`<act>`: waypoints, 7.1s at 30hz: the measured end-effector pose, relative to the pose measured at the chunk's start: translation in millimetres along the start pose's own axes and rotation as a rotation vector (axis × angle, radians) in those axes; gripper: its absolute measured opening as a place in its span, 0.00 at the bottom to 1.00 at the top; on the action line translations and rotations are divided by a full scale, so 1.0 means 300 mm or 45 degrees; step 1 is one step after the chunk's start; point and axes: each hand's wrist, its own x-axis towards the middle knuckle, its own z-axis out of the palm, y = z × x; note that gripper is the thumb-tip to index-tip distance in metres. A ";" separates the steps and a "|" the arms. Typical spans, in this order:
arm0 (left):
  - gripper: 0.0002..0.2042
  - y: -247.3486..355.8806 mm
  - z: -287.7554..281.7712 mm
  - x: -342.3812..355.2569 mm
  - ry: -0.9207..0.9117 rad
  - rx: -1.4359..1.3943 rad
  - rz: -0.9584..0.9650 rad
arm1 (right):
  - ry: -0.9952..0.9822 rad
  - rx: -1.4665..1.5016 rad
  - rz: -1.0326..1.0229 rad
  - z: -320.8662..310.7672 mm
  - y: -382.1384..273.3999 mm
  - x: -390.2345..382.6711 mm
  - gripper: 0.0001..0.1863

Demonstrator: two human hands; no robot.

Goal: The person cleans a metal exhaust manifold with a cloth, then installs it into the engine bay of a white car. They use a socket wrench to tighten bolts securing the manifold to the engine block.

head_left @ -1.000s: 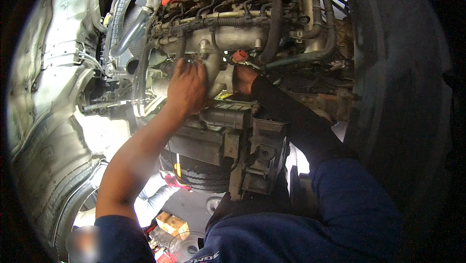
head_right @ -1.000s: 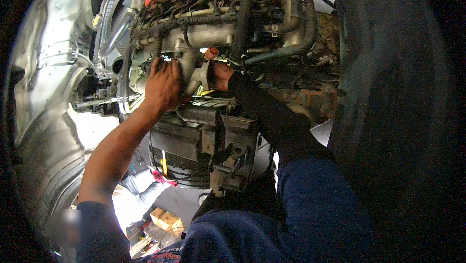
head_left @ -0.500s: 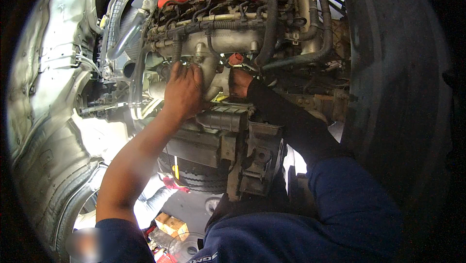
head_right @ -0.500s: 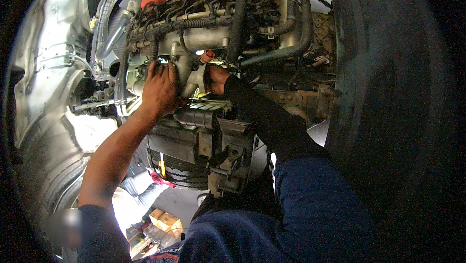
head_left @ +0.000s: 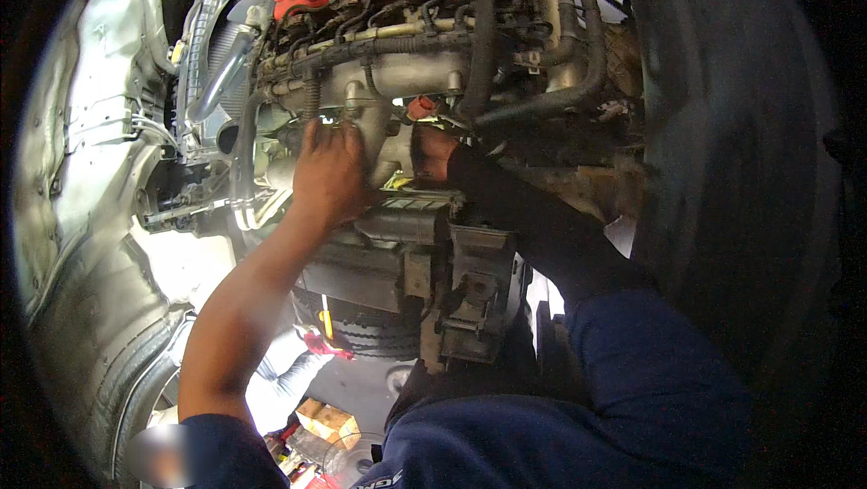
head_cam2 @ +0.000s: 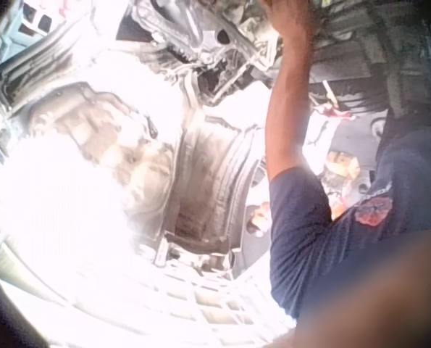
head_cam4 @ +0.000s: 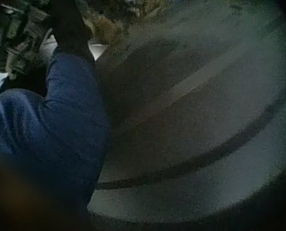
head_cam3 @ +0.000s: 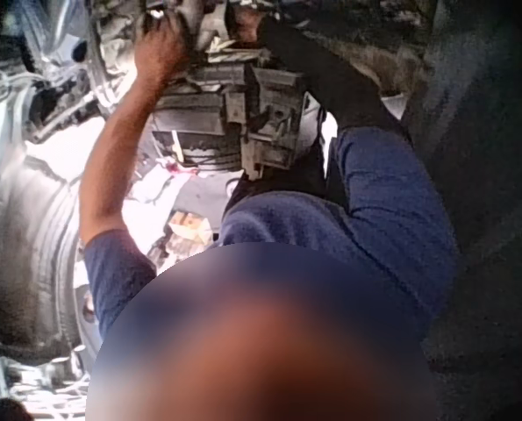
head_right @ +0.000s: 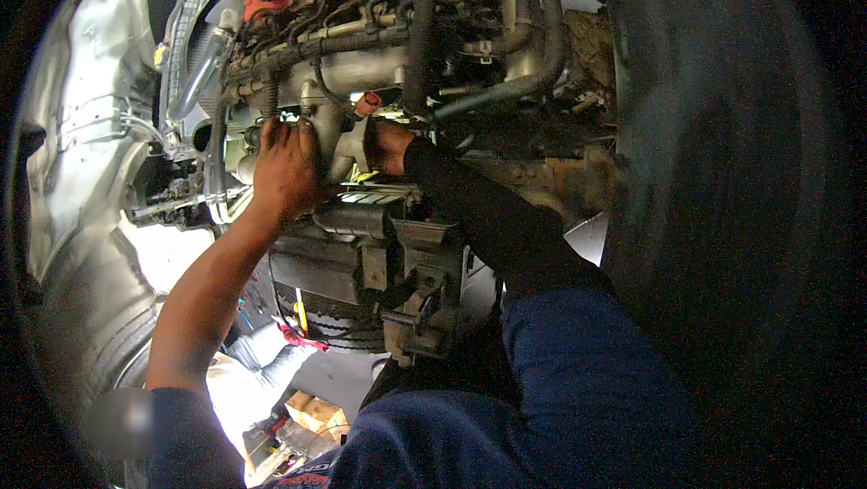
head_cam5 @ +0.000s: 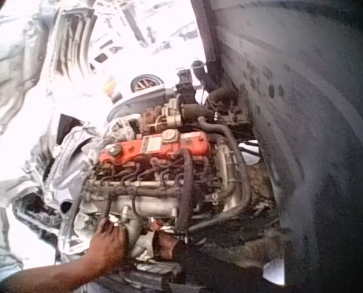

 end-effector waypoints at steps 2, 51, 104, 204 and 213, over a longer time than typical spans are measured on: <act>0.55 0.001 0.002 0.000 -0.003 0.012 0.012 | 0.107 -0.074 0.007 0.020 -0.007 -0.023 0.12; 0.51 -0.018 0.064 0.007 0.208 0.024 0.105 | 0.079 0.102 0.016 -0.083 0.045 0.132 0.17; 0.57 -0.006 0.017 -0.009 0.084 0.056 0.060 | 0.089 0.138 -0.468 0.145 -0.059 -0.086 0.13; 0.52 -0.008 0.076 0.003 0.250 0.097 0.053 | 0.137 0.130 -0.256 0.049 -0.077 -0.043 0.11; 0.53 -0.012 0.054 0.000 0.216 0.055 0.053 | 0.047 0.106 -0.070 -0.024 0.010 0.004 0.16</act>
